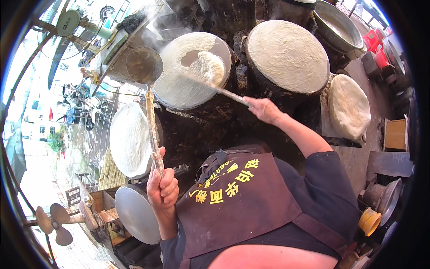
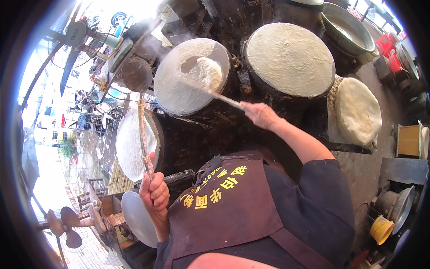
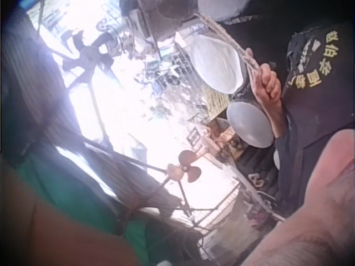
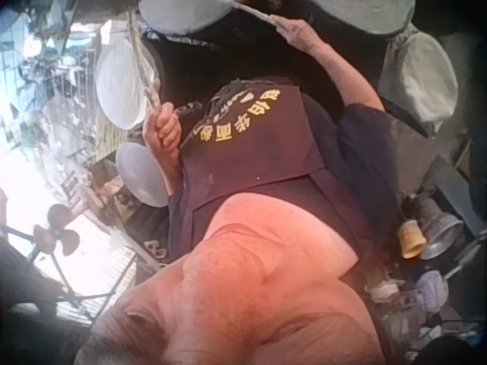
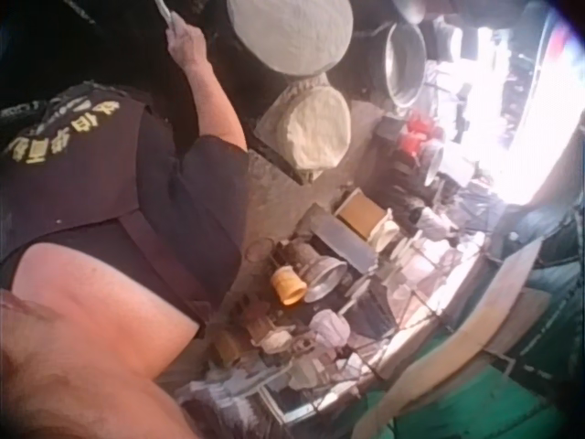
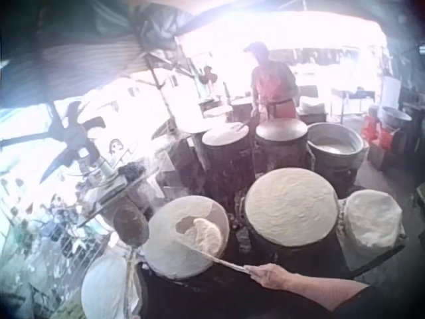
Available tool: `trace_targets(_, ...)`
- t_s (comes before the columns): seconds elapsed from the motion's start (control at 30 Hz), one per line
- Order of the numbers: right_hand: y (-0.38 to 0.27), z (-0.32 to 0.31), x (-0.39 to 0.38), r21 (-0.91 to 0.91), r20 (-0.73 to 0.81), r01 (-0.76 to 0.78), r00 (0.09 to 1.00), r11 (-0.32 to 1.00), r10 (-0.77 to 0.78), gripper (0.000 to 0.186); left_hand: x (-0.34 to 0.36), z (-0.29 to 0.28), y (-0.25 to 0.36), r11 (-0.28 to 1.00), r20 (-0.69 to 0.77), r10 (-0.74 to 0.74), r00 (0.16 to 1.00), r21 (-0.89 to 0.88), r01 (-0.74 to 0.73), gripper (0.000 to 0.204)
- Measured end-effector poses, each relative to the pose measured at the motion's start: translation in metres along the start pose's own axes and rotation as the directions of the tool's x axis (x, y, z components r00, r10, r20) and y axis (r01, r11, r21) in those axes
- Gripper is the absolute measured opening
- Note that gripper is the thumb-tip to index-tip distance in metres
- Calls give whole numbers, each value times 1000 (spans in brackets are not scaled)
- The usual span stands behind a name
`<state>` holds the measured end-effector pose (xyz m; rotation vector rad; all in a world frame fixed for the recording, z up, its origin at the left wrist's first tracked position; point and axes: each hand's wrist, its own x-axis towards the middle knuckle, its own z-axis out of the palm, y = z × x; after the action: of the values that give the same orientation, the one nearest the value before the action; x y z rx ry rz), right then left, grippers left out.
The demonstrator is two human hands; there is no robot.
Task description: The person ladles batter onto multiple vertical cylindrical griddles, spreads it evenly with a wooden tool, and peels off the cooked crepes. The person stacks the finished crepes on a nearby surface.
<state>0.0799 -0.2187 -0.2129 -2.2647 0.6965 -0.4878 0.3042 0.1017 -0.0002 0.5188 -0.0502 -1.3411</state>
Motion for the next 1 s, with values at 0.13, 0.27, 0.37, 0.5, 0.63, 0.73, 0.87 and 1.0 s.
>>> trace_targets(0.13, 17, -22, 51, -74, -85, -53, 995, 996, 46, 38, 15, 7, -3, 1000, -11, -19, 1000, -3, 19, 59)
trace_targets(0.27, 11, -22, 86, -229, -107, -171, 983, 958, 150, 40, 28, 11, -1, 999, -26, -46, 999, 18, 47, 58)
trace_targets(0.37, 7, -15, 64, -249, -15, -28, 1000, 968, 25, 42, 35, 13, 0, 998, -30, -40, 999, 43, 41, 57)
trace_targets(0.5, 27, -11, 89, -269, -152, -92, 987, 959, 52, 40, 49, 16, 2, 997, -38, -55, 998, 45, 57, 57)
trace_targets(0.63, 37, -13, 176, -287, -197, -150, 976, 946, 94, 27, 68, 18, 5, 994, -17, -98, 995, 41, 99, 56)
trace_targets(0.73, 28, -13, 212, -254, -164, -153, 980, 955, 113, 32, 77, 19, 3, 995, -19, -103, 995, 5, 103, 56)
trace_targets(0.87, -1, 1, 140, 146, -243, 51, 970, 988, -14, 40, 85, 10, 0, 991, 9, -130, 991, -39, 130, 57)
trace_targets(1.0, -15, 18, 59, 132, -337, -194, 913, 972, 228, 61, 92, -5, 2, 979, -41, -187, 982, -96, 182, 58)
